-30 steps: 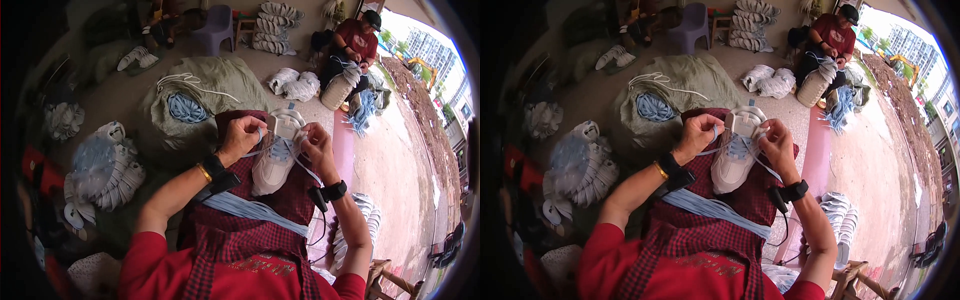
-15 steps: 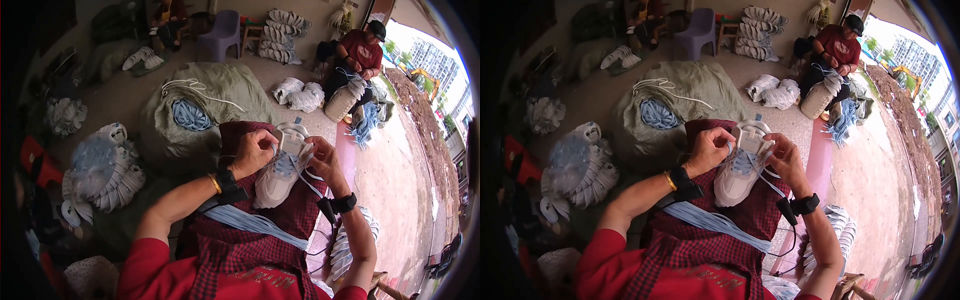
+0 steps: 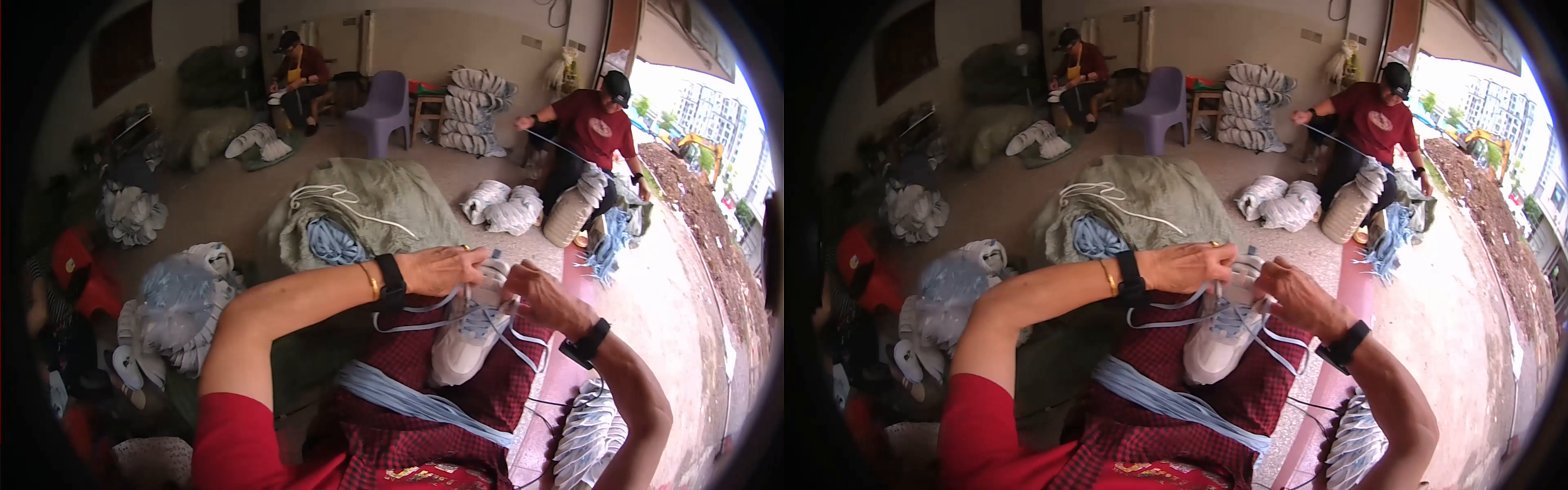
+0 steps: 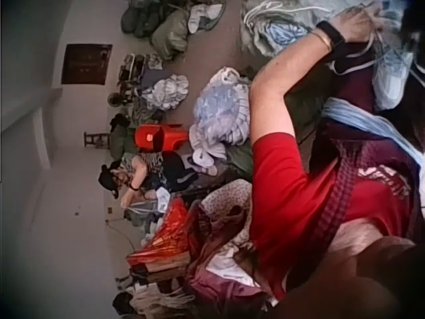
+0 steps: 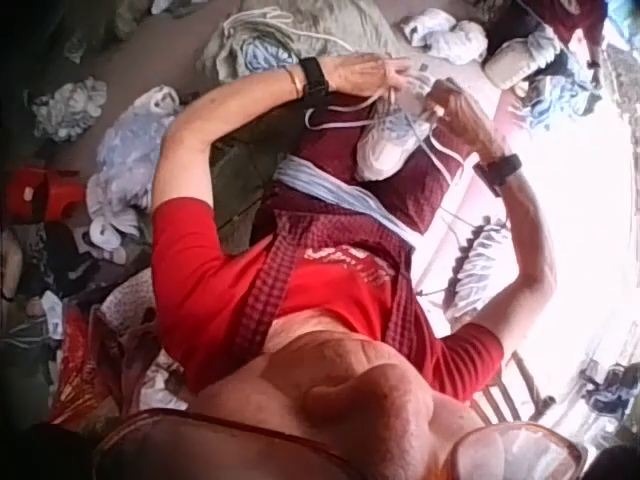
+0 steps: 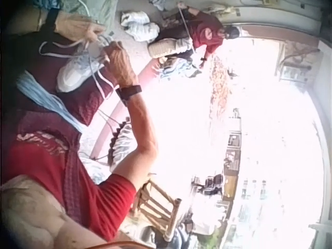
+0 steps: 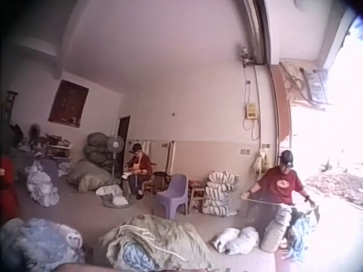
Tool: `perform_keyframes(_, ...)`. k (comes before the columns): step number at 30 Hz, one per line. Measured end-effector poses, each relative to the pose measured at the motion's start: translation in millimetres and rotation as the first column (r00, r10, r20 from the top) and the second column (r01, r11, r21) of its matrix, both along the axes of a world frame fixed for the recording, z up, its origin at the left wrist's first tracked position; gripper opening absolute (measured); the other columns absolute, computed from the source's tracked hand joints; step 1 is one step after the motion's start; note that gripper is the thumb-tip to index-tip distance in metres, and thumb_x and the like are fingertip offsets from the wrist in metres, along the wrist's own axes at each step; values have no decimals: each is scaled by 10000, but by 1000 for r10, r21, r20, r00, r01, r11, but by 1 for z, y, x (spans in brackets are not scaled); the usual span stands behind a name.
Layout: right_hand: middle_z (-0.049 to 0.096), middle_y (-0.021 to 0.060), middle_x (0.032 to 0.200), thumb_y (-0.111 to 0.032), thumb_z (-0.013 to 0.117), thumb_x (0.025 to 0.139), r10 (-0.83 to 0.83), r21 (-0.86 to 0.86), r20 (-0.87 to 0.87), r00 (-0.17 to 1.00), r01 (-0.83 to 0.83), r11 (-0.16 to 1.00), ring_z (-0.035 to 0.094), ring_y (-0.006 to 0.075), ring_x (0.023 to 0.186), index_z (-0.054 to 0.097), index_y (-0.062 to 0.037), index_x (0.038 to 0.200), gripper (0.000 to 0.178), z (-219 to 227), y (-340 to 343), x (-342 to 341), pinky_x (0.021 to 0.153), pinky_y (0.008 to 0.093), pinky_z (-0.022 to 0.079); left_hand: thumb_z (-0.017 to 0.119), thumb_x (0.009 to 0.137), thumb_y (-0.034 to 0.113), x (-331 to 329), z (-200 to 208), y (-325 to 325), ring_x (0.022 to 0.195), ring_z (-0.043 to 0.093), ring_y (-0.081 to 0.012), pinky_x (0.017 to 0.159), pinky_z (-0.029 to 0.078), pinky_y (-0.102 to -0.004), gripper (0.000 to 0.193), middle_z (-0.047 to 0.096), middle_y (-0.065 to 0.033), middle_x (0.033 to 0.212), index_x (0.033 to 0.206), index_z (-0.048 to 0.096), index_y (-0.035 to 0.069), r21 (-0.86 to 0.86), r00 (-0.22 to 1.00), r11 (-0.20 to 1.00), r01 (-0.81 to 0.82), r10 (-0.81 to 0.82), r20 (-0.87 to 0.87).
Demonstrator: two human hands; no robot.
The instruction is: Thread shoelaces through the eyelets of a shoe.
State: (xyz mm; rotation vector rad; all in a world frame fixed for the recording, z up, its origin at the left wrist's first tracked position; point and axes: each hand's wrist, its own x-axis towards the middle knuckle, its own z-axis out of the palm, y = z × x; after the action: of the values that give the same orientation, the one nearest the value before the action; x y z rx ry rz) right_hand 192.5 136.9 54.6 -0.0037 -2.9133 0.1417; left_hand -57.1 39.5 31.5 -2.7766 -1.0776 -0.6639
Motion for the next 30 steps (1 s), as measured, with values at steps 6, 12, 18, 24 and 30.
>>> perform_keyframes(6,578,88,925,-81,750,723,23,166,17,1000,-25,986,554,280,938,673,-62,900,195,5,-5,-15,820,379,503,721,723,48,-4,15,9,981,605,-333,810,520,-438,190,522,-116,1049,897,643,54,-74,948,993,-90,63,-312)
perform_keyframes(12,607,67,864,-112,742,728,-97,115,177,979,77,990,567,272,913,735,-114,832,104,13,-6,-3,841,389,481,629,763,194,25,50,28,969,645,-373,801,512,-530,274,613,-152,1033,988,699,55,-471,869,792,-387,143,-473)
perform_keyframes(18,710,152,961,-127,612,797,-52,-221,259,965,111,969,669,315,958,764,-118,955,220,-7,7,-25,847,418,543,605,684,189,34,42,20,1104,668,-334,923,463,-646,333,715,-189,1099,938,755,35,-524,802,639,-563,268,-534)
perform_keyframes(24,709,193,756,-390,662,862,-333,-84,345,877,383,920,714,350,713,724,-20,870,376,-1,9,-34,675,442,574,645,627,179,39,37,35,836,702,-325,763,541,-450,236,719,-154,802,797,757,59,-527,830,643,-556,394,-394)
perform_keyframes(30,666,217,665,-472,700,804,-429,-40,185,884,443,895,713,381,681,719,2,813,475,-25,9,-38,625,454,565,621,618,153,37,21,29,759,693,-376,704,541,-477,222,690,-214,752,763,722,17,-438,888,777,-452,344,-305)
